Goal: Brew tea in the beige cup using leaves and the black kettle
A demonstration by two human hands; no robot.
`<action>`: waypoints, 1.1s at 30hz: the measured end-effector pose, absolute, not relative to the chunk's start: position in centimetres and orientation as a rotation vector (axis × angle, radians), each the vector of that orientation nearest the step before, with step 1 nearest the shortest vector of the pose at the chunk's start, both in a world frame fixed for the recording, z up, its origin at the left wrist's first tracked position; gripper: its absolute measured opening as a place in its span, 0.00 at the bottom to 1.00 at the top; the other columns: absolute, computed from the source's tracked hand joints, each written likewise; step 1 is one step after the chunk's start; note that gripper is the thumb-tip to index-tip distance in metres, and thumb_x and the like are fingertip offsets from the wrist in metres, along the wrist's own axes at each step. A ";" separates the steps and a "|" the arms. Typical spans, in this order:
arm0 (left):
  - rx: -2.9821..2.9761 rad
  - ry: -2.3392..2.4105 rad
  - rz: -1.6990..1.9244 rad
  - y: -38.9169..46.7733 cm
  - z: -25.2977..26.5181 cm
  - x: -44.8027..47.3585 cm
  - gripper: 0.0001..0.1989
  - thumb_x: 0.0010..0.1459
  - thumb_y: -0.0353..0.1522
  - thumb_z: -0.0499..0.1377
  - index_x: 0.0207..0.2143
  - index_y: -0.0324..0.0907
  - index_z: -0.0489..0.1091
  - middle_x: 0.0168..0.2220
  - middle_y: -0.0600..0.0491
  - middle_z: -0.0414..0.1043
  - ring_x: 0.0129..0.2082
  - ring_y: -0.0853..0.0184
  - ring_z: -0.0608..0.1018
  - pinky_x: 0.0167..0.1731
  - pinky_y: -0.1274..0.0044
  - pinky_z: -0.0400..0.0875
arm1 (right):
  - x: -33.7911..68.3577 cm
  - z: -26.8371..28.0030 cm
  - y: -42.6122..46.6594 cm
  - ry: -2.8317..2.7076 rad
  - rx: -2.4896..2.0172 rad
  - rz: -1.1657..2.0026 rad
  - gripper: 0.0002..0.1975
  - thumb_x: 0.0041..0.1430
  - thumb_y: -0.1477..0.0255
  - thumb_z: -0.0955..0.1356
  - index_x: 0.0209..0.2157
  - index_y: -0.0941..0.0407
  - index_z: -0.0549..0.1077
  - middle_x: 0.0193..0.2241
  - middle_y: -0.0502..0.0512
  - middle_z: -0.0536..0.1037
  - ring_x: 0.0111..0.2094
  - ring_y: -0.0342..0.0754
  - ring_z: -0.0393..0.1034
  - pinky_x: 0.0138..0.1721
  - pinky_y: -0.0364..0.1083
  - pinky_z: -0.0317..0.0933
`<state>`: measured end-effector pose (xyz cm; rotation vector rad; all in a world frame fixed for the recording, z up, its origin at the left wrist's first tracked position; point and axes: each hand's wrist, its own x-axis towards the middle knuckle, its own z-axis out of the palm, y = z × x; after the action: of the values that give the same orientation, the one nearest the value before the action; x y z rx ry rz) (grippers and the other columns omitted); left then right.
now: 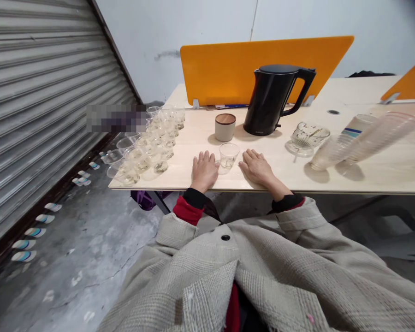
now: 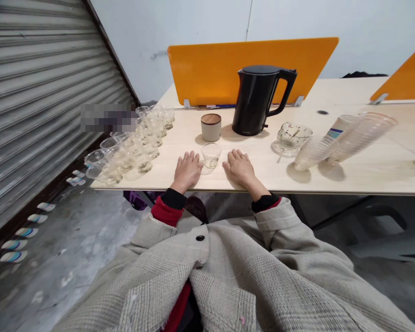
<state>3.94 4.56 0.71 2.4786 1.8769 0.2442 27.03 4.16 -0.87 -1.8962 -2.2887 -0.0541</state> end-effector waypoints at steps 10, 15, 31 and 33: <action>2.474 1.876 0.253 4.8 0.4 3.9 0.31 0.77 0.41 0.40 0.74 0.38 0.59 0.78 0.42 0.54 0.79 0.47 0.55 0.76 0.52 0.50 | 27.0 -0.7 4.1 -2.279 -1.900 -0.039 0.30 0.76 0.60 0.55 0.66 0.65 0.68 0.73 0.74 0.63 0.74 0.68 0.55 0.72 0.68 0.50; 2.469 1.875 0.255 4.7 0.5 3.9 0.30 0.77 0.41 0.41 0.74 0.38 0.59 0.78 0.41 0.54 0.79 0.47 0.55 0.76 0.52 0.50 | 27.0 -0.8 4.2 -2.286 -1.903 -0.054 0.30 0.76 0.60 0.54 0.66 0.65 0.67 0.73 0.73 0.63 0.74 0.68 0.54 0.71 0.68 0.51; 2.474 1.887 0.266 4.5 0.7 3.9 0.29 0.78 0.41 0.41 0.74 0.39 0.60 0.78 0.42 0.55 0.78 0.48 0.56 0.76 0.54 0.50 | 27.0 -0.7 4.1 -2.297 -1.895 -0.073 0.29 0.77 0.61 0.54 0.66 0.66 0.67 0.73 0.74 0.63 0.73 0.68 0.55 0.71 0.67 0.52; 2.477 1.887 0.267 4.5 0.6 3.9 0.29 0.78 0.41 0.41 0.74 0.40 0.60 0.78 0.43 0.55 0.79 0.48 0.56 0.76 0.54 0.50 | 27.0 -0.7 4.1 -2.292 -1.902 -0.063 0.30 0.77 0.61 0.54 0.66 0.66 0.67 0.73 0.74 0.63 0.74 0.68 0.55 0.71 0.67 0.51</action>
<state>3.92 4.53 0.60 2.4775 1.8867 0.2672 26.98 4.10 -0.69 -1.9017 -2.2919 -0.0627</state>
